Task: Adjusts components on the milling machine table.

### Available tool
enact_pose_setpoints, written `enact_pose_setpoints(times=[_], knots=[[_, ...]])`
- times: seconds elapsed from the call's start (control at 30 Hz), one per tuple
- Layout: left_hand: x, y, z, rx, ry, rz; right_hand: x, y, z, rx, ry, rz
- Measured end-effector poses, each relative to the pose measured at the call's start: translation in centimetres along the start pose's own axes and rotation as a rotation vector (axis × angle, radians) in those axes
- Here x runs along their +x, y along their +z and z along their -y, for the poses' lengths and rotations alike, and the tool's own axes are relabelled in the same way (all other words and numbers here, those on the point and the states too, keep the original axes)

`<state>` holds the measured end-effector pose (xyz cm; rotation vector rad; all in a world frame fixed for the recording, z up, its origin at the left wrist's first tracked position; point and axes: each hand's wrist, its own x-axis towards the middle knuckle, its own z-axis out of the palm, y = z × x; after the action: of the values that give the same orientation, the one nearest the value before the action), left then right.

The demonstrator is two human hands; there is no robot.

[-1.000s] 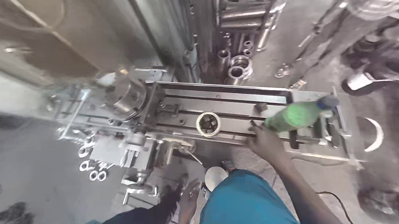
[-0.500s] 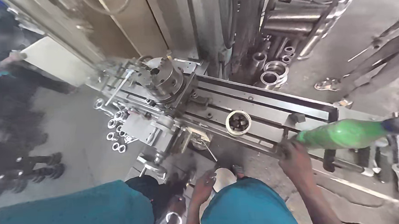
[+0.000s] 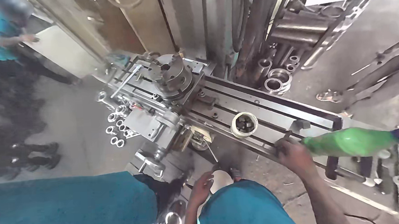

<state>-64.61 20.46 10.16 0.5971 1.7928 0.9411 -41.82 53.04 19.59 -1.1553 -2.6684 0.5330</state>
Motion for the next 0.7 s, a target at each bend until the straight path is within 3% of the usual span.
enact_pose_setpoints(times=[0.33,0.4,0.53,0.63,0.7], knots=[[-0.5,-0.2,0.4,-0.020,0.020,-0.030,0.9,0.8,2.4,0.075,0.046,0.042],[-0.7,-0.2,0.5,-0.024,0.012,-0.033,1.0,0.9,2.3,0.132,0.038,-0.015],[-1.0,-0.2,0.8,-0.020,-0.011,-0.041,1.6,-0.2,1.4,0.382,0.054,-0.291],[-1.0,-0.1,1.0,-0.039,-0.027,-0.044,2.6,-2.4,1.9,0.764,0.117,-0.406],[-1.0,-0.2,1.0,-0.031,-0.020,-0.040,3.5,-3.9,3.2,0.930,0.059,-0.442]])
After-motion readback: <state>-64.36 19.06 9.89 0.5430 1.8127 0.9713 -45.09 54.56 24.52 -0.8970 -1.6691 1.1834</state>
